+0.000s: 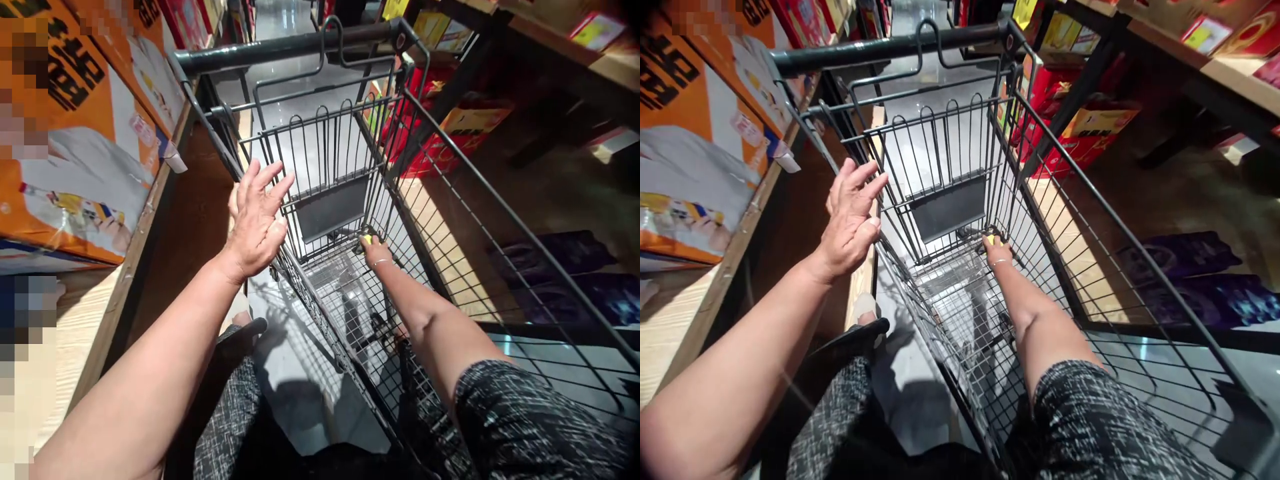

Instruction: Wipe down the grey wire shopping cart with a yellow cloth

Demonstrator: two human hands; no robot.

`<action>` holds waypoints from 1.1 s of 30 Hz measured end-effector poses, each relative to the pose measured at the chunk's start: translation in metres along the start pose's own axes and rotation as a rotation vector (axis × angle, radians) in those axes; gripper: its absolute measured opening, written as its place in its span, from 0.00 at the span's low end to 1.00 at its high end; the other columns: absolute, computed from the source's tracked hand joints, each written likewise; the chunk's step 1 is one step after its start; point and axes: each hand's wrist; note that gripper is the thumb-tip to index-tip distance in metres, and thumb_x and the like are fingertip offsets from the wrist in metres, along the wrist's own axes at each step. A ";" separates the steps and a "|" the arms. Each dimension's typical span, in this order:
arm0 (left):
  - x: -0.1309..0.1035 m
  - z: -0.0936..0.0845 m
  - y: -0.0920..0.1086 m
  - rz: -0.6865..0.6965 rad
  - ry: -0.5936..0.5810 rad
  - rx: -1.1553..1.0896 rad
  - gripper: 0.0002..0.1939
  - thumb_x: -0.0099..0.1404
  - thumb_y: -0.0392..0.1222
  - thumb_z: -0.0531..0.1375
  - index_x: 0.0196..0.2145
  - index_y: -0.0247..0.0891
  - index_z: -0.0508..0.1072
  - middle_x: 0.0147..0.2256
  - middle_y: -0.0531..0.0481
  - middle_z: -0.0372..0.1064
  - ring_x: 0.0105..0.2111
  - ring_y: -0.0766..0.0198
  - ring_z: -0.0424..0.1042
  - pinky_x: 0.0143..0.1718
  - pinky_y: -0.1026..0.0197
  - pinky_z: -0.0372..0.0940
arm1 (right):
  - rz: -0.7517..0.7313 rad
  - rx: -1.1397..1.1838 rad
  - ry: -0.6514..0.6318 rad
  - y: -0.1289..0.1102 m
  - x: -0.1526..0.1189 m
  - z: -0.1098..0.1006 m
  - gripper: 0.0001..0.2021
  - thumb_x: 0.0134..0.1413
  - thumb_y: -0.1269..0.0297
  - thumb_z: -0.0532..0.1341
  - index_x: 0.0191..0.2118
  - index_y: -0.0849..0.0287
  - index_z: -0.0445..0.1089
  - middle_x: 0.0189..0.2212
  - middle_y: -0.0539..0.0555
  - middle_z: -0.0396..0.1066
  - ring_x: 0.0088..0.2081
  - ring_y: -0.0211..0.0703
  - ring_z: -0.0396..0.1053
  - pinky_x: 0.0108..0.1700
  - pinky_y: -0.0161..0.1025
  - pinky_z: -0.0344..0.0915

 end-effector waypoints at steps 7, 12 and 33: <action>0.025 -0.024 -0.007 0.029 -0.024 0.192 0.25 0.70 0.62 0.56 0.58 0.51 0.74 0.66 0.51 0.64 0.72 0.40 0.46 0.70 0.28 0.25 | 0.035 0.028 -0.025 -0.013 0.003 0.026 0.24 0.66 0.51 0.54 0.66 0.40 0.64 0.72 0.60 0.45 0.59 0.69 0.56 0.51 0.63 0.65; 0.046 -0.017 -0.018 -0.042 -0.034 0.110 0.22 0.73 0.62 0.52 0.55 0.54 0.76 0.64 0.55 0.66 0.70 0.43 0.48 0.71 0.29 0.25 | 0.028 0.054 0.033 -0.020 0.002 0.025 0.21 0.67 0.60 0.52 0.61 0.46 0.70 0.68 0.61 0.53 0.59 0.67 0.56 0.51 0.60 0.65; 0.043 -0.011 -0.014 -0.078 -0.062 0.086 0.13 0.70 0.54 0.58 0.49 0.57 0.78 0.58 0.54 0.70 0.63 0.46 0.59 0.71 0.30 0.34 | -0.094 0.091 -0.009 -0.054 -0.039 0.047 0.26 0.71 0.48 0.47 0.70 0.41 0.60 0.75 0.52 0.45 0.72 0.76 0.35 0.66 0.77 0.44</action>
Point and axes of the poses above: each hand's wrist, its own x-axis towards the middle knuckle, its own z-axis out of the palm, y = z × x
